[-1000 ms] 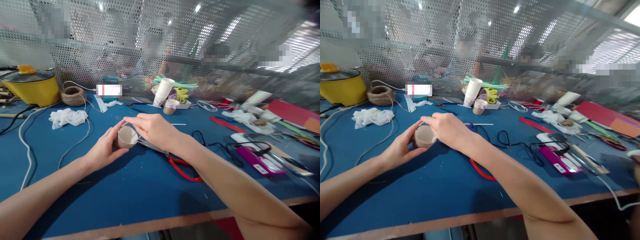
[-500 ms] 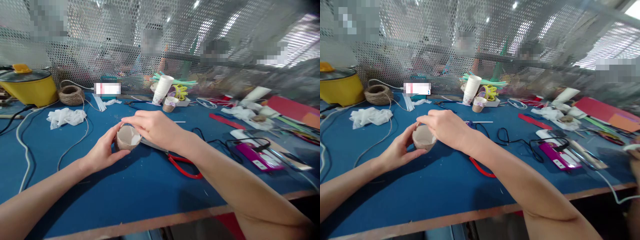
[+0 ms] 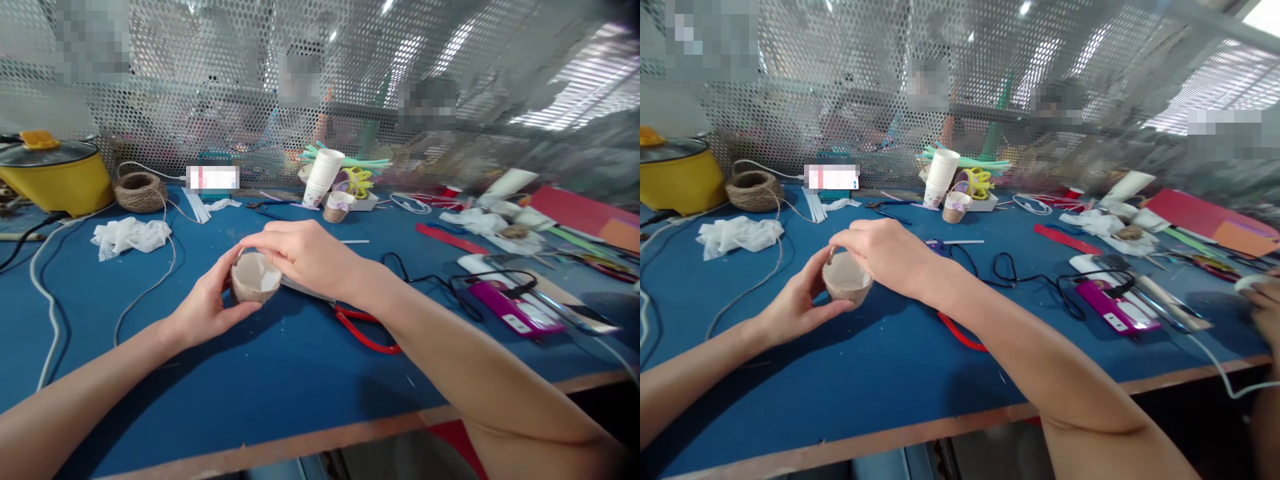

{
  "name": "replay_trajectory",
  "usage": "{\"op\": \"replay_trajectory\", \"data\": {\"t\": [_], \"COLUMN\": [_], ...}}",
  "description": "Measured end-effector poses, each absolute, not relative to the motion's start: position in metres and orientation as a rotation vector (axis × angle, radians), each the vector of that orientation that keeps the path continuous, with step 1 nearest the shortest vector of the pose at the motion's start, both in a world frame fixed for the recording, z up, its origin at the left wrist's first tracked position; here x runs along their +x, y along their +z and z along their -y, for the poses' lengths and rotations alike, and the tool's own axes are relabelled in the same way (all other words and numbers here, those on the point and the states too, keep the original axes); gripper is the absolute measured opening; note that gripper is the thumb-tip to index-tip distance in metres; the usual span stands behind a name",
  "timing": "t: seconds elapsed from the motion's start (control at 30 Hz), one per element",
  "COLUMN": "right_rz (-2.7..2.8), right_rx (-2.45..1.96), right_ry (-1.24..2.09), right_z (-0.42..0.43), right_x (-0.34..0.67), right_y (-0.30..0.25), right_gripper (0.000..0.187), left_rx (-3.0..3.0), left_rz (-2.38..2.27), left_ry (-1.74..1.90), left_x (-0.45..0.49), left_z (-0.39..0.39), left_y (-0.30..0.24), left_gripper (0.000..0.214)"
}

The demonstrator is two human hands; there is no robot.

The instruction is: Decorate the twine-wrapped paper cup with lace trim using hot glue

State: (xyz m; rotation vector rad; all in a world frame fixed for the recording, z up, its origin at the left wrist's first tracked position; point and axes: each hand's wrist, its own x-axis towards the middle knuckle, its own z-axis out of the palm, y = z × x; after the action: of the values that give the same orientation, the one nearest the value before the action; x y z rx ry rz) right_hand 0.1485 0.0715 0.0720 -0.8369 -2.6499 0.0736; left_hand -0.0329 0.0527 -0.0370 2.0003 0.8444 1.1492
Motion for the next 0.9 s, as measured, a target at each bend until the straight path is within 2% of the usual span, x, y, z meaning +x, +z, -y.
{"op": "replay_trajectory", "data": {"t": [0.4,0.6,0.8,0.9], "right_rz": [2.617,2.303,2.116,2.094], "right_rx": [-0.812,-0.930,-1.117,-1.138], "right_ry": [0.091,0.388,0.617,0.673], "right_z": [-0.071,-0.063,-0.052,-0.050], "right_x": [0.145,0.162,0.166,0.155], "right_y": [0.070,0.066,0.022,0.006], "right_gripper": [0.027,0.040,0.048,0.045], "left_rx": [2.023,1.946,1.875,1.859], "left_rz": [-0.809,-0.847,-1.050,-1.109], "left_ry": [1.129,1.219,1.289,1.267], "left_x": [-0.032,-0.032,-0.029,-0.029], "left_z": [-0.051,-0.052,-0.054,-0.057], "left_y": [-0.031,-0.038,-0.040,-0.043], "left_gripper": [0.071,0.082,0.086,0.083]}}
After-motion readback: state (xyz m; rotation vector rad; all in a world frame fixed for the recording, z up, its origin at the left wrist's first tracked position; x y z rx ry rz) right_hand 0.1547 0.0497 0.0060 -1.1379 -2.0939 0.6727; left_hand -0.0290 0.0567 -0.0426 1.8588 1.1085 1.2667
